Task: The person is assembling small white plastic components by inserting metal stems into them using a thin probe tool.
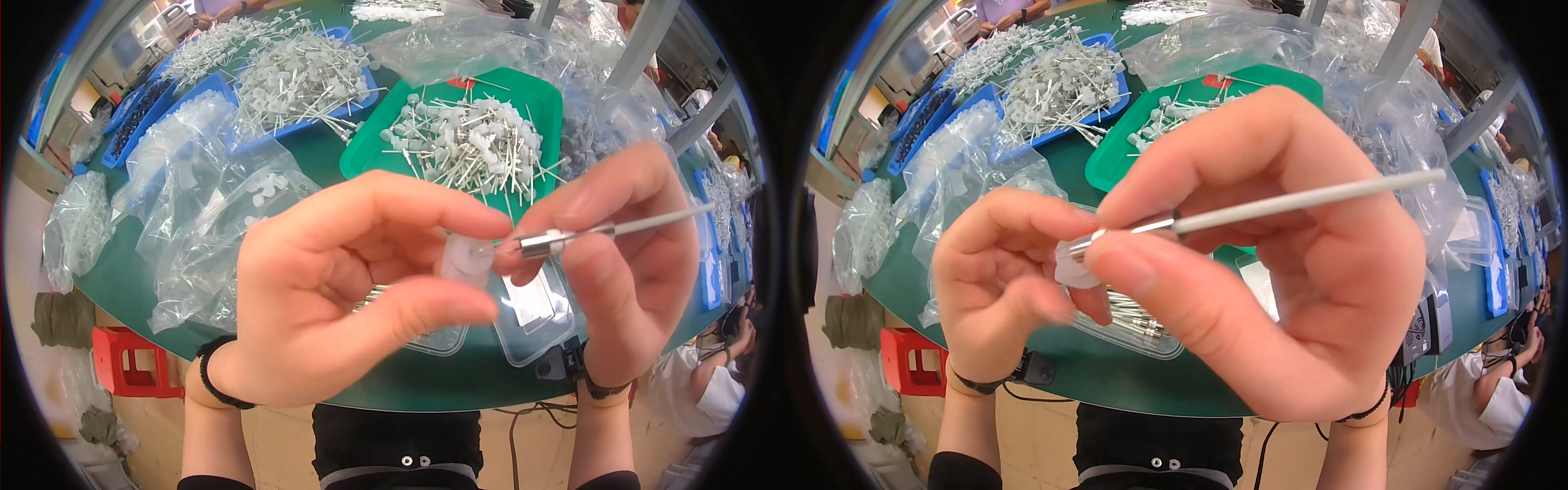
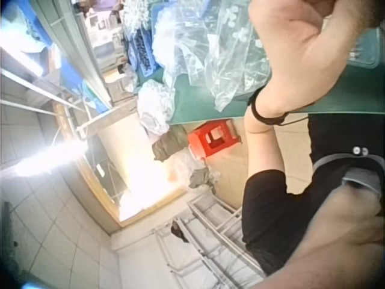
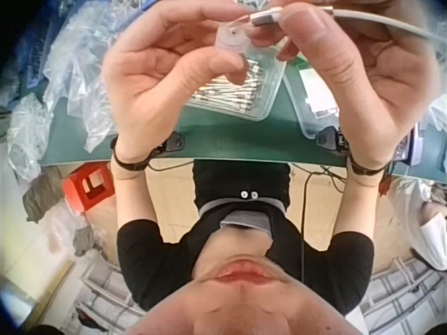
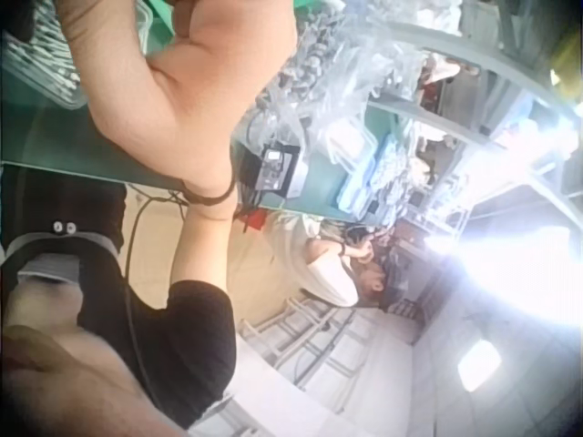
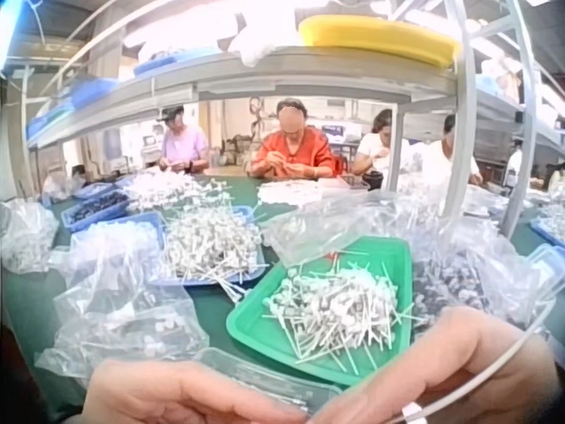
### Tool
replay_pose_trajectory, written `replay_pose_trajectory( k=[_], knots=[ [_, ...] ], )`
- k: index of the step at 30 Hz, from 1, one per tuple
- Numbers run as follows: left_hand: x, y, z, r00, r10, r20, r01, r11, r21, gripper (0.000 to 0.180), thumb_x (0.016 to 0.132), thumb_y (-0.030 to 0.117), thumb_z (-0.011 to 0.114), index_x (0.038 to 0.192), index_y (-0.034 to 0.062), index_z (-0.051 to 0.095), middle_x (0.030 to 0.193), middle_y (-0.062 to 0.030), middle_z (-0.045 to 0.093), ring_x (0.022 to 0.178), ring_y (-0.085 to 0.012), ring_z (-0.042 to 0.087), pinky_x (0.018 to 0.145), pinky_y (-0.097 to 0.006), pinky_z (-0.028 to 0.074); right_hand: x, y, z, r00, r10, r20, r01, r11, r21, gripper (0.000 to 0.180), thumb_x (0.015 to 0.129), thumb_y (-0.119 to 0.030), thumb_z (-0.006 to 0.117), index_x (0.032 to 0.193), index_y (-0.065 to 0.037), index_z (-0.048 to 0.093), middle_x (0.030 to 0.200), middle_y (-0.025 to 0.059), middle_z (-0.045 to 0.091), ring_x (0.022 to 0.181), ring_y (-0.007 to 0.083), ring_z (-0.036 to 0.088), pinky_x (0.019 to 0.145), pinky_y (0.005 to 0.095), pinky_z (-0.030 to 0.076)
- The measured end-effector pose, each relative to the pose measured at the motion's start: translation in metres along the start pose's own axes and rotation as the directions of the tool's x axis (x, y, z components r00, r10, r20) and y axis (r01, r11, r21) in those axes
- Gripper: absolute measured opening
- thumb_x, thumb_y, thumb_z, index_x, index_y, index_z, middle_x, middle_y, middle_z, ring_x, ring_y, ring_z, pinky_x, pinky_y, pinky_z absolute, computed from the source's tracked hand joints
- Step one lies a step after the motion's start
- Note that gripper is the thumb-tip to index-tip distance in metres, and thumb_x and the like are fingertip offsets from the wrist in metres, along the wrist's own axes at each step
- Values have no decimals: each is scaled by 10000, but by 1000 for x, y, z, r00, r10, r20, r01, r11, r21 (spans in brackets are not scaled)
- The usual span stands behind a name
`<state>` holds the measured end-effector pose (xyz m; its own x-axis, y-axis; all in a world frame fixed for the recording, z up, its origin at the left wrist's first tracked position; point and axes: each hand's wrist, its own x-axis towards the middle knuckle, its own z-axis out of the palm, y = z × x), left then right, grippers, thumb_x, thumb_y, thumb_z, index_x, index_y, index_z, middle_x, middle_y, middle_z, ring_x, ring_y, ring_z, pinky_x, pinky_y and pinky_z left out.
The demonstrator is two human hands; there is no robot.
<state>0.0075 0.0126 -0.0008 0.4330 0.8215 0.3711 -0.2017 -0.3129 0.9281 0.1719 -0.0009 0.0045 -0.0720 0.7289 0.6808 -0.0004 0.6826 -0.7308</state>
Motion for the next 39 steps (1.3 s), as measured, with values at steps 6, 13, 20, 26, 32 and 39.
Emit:
replay_pose_trajectory(
  k=[6, 13, 20, 26, 32, 39],
  knots=[
    [-4, 8, 5, 976, 215, 25, -211, 923, 323, 264, 728, -65, 561, 979, -94, 481, 852, -141, 580, 790, -173, 580, 688, -248, 466, -3, -2, 0, 997, -74, 28, 75, 996, -55, 186, 813, -127, 524, 873, 5, 409, 738, 181, 576, 627, 180, 582, 587, 252, 488],
    [-3, 11, 1, 970, 211, 119, -239, 909, 342, 301, 736, -101, 495, 1037, -115, 481, 968, -194, 558, 882, -212, 569, 767, -282, 449, -3, -8, -7, 999, -15, 50, 22, 991, -134, 179, 803, -100, 534, 884, 8, 416, 774, 185, 576, 670, 182, 584, 626, 267, 492],
    [-6, 3, -3, 955, 269, 127, -298, 859, 416, 322, 753, -61, 488, 1067, -116, 440, 907, -173, 560, 813, -188, 563, 710, -269, 443, -2, 0, -18, 980, 27, 199, 2, 990, -141, 182, 798, -112, 552, 871, 4, 432, 802, 184, 567, 686, 184, 580, 637, 265, 485],
    [-9, -1, 7, 959, 275, -71, -250, 935, 251, 385, 773, -74, 430, 1145, -103, 338, 915, -180, 552, 814, -182, 548, 723, -266, 432, -3, -7, -1, 998, 50, 28, -48, 997, -62, 204, 817, -161, 540, 875, -9, 418, 801, 183, 557, 669, 187, 577, 616, 272, 492],
    [-1, 1, -4, 949, 292, 119, -315, 884, 344, 349, 759, -96, 427, 1105, -123, 394, 969, -198, 543, 836, -199, 554, 758, -291, 447, -4, -4, -6, 998, 32, 45, -30, 999, -42, 209, 835, -187, 511, 887, -16, 404, 780, 178, 551, 619, 182, 570, 591, 266, 493],
    [-9, -7, 0, 954, 301, 19, -300, 939, 171, 367, 729, -35, 537, 1069, -121, 429, 962, -191, 544, 846, -197, 555, 741, -284, 456, -7, -10, -8, 999, 1, 48, 9, 979, -205, 195, 823, -185, 530, 878, -51, 399, 765, 176, 562, 606, 185, 567, 583, 261, 488]
  ],
)
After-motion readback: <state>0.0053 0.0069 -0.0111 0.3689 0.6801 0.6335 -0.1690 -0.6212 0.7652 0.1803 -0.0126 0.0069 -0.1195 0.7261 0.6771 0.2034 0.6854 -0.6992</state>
